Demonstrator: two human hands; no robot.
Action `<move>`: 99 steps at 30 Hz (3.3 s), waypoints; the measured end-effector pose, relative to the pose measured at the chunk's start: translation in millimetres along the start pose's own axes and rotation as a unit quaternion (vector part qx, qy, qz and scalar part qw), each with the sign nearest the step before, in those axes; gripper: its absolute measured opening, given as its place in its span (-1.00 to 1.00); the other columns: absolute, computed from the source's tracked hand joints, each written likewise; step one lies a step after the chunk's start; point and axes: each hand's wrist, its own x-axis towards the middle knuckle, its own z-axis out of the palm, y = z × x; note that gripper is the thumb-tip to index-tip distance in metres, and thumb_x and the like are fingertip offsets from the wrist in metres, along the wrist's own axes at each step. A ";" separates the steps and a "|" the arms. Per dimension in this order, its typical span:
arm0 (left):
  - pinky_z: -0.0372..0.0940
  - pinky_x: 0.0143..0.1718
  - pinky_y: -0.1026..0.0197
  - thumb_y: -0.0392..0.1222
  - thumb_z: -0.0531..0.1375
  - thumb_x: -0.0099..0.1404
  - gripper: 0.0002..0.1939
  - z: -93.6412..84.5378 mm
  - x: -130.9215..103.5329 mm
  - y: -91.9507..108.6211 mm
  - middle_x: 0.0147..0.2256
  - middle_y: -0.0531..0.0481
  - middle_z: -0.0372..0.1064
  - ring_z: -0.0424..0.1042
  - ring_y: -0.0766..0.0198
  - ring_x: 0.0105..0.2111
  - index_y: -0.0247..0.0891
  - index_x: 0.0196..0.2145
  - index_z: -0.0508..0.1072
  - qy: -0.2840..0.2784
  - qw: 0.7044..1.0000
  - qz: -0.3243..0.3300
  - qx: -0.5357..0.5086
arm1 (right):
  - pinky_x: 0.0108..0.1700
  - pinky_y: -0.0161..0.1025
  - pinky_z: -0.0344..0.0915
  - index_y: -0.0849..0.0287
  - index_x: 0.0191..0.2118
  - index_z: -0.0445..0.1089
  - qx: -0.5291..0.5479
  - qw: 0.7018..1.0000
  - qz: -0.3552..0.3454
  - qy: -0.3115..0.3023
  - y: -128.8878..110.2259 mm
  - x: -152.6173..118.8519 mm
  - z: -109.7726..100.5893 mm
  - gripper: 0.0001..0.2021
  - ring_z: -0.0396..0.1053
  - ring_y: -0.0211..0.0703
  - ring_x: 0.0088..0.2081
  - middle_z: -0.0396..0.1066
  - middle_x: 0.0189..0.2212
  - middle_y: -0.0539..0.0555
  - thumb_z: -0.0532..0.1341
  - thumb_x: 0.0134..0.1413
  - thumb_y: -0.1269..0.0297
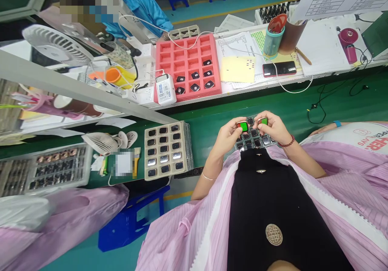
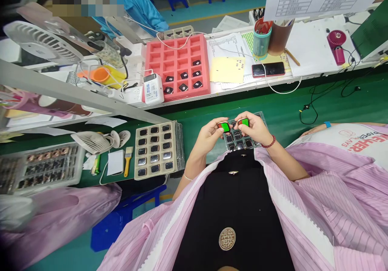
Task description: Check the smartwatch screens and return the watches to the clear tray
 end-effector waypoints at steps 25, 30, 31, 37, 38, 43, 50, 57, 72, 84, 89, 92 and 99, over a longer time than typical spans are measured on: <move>0.45 -0.21 0.19 -0.03 0.35 0.26 -0.56 2.3 -2.0 5.3 -0.07 -0.16 0.55 0.56 0.17 -0.19 -0.25 0.04 0.49 -0.003 1.000 0.010 -0.024 | -0.37 -0.33 0.48 0.14 0.04 0.38 0.004 1.000 -0.012 -0.015 2.0 -2.7 -3.3 -0.68 0.53 -0.26 -0.35 0.56 -0.12 0.08 0.28 0.15 0.33; 0.47 -0.16 0.14 0.08 0.37 0.26 -0.52 1.0 -2.9 3.6 -0.11 -0.16 0.54 0.55 0.15 -0.19 -0.24 0.03 0.50 0.012 0.999 0.007 -0.032 | -0.33 -0.29 0.50 0.12 0.09 0.35 -0.003 1.000 -0.012 -0.023 0.2 -2.1 -1.9 -0.64 0.54 -0.25 -0.33 0.56 -0.10 0.10 0.26 0.17 0.34; 0.47 -0.14 0.14 0.07 0.39 0.24 -0.49 0.6 -3.0 2.9 -0.10 -0.16 0.53 0.54 0.13 -0.16 -0.24 0.05 0.49 0.015 0.999 0.005 -0.035 | -0.31 -0.28 0.51 0.11 0.12 0.33 -0.002 1.000 -0.010 -0.026 -0.5 -1.9 -1.3 -0.59 0.54 -0.24 -0.31 0.55 -0.07 0.11 0.26 0.15 0.36; 0.44 -0.20 0.17 0.03 0.40 0.22 -0.54 -1.2 -2.2 1.0 -0.20 -0.11 0.53 0.52 0.19 -0.24 -0.25 0.00 0.51 0.031 0.999 0.006 -0.036 | -0.19 -0.23 0.54 0.08 0.20 0.28 0.003 0.999 -0.003 -0.043 -2.5 -1.7 0.8 -0.51 0.57 -0.17 -0.17 0.51 0.04 0.15 0.29 0.14 0.35; 0.43 -0.21 0.18 0.02 0.39 0.23 -0.56 -1.3 -2.0 1.3 -0.22 -0.10 0.53 0.52 0.20 -0.26 -0.25 -0.02 0.52 0.034 0.999 0.008 -0.036 | -0.20 -0.24 0.54 0.09 0.18 0.30 0.001 0.999 -0.005 -0.046 -2.5 -1.7 0.7 -0.53 0.58 -0.18 -0.19 0.52 0.02 0.15 0.28 0.16 0.33; 0.43 -0.10 0.15 -0.12 0.38 0.20 -0.55 -1.9 -2.7 4.0 -0.13 -0.13 0.53 0.52 0.14 -0.12 -0.24 0.04 0.48 0.035 0.999 0.007 -0.023 | -0.22 -0.23 0.54 0.08 0.19 0.32 -0.004 0.999 -0.009 -0.048 -3.0 -1.5 0.7 -0.54 0.58 -0.18 -0.21 0.54 0.01 0.14 0.28 0.16 0.36; 0.43 -0.16 0.17 -0.09 0.37 0.23 -0.60 -0.5 -2.9 4.8 -0.20 -0.10 0.53 0.52 0.17 -0.19 -0.26 -0.01 0.49 0.035 0.999 0.004 -0.029 | -0.24 -0.25 0.54 0.13 0.17 0.35 -0.020 0.999 -0.003 -0.038 -1.1 -2.5 0.9 -0.59 0.58 -0.20 -0.24 0.57 -0.03 0.14 0.26 0.21 0.30; 0.41 -0.09 0.17 -0.06 0.43 0.17 -0.38 -2.0 -2.9 0.6 -0.11 -0.11 0.50 0.51 0.14 -0.07 -0.20 0.15 0.39 0.022 0.999 0.008 -0.042 | -0.25 -0.27 0.53 0.06 0.23 0.31 -0.015 0.999 -0.013 -0.037 5.3 -2.5 0.9 -0.50 0.55 -0.22 -0.26 0.53 -0.01 0.13 0.30 0.17 0.31; 0.13 -0.60 0.28 0.28 0.40 0.09 -0.21 -1.0 2.3 -2.0 -0.23 -0.05 0.44 0.23 0.43 -0.58 -0.14 0.17 0.36 -0.027 0.976 -0.069 -0.205 | -0.45 -0.39 0.40 0.03 0.15 0.39 0.202 0.975 0.090 0.023 3.9 2.0 -1.0 -0.41 0.39 -0.35 -0.47 0.55 -0.06 0.09 0.40 0.04 -0.09; 0.35 -0.41 0.20 0.28 0.27 0.26 -0.37 3.9 11.3 -9.0 -0.23 -0.13 0.51 0.50 0.23 -0.39 -0.22 0.10 0.41 -0.022 0.977 -0.097 -0.186 | -0.43 -0.38 0.41 0.01 0.13 0.33 0.186 0.978 0.097 -0.022 17.9 7.6 -2.4 -0.53 0.41 -0.34 -0.44 0.56 -0.14 0.05 0.24 0.20 -0.10; 0.36 -0.39 0.30 -0.05 0.46 0.10 -0.30 -3.0 9.2 -2.1 -0.06 -0.10 0.51 0.57 0.25 -0.28 -0.14 0.15 0.35 0.016 0.991 -0.039 -0.127 | -0.28 -0.34 0.53 0.02 0.15 0.30 0.142 0.987 0.074 0.005 4.6 3.8 -0.1 -0.40 0.51 -0.29 -0.30 0.55 -0.06 0.04 0.45 -0.02 0.27; 0.35 -0.40 0.30 -0.02 0.39 0.21 -0.44 -4.4 6.6 0.9 -0.08 -0.12 0.51 0.56 0.25 -0.31 -0.17 0.12 0.39 0.021 0.996 -0.022 -0.080 | -0.39 -0.33 0.47 0.09 0.06 0.34 0.072 0.996 0.040 0.024 0.4 2.0 3.4 -0.54 0.43 -0.33 -0.45 0.55 -0.21 0.02 0.41 0.04 0.26; 0.35 -0.41 0.30 -0.02 0.35 0.28 -0.45 -1.2 2.3 1.3 -0.04 -0.16 0.51 0.58 0.21 -0.29 -0.17 0.18 0.39 0.007 0.999 -0.012 -0.044 | -0.39 -0.32 0.45 0.14 -0.02 0.33 0.008 1.000 0.015 0.016 1.9 -0.4 9.2 -0.63 0.39 -0.35 -0.48 0.52 -0.27 0.01 0.37 0.07 0.26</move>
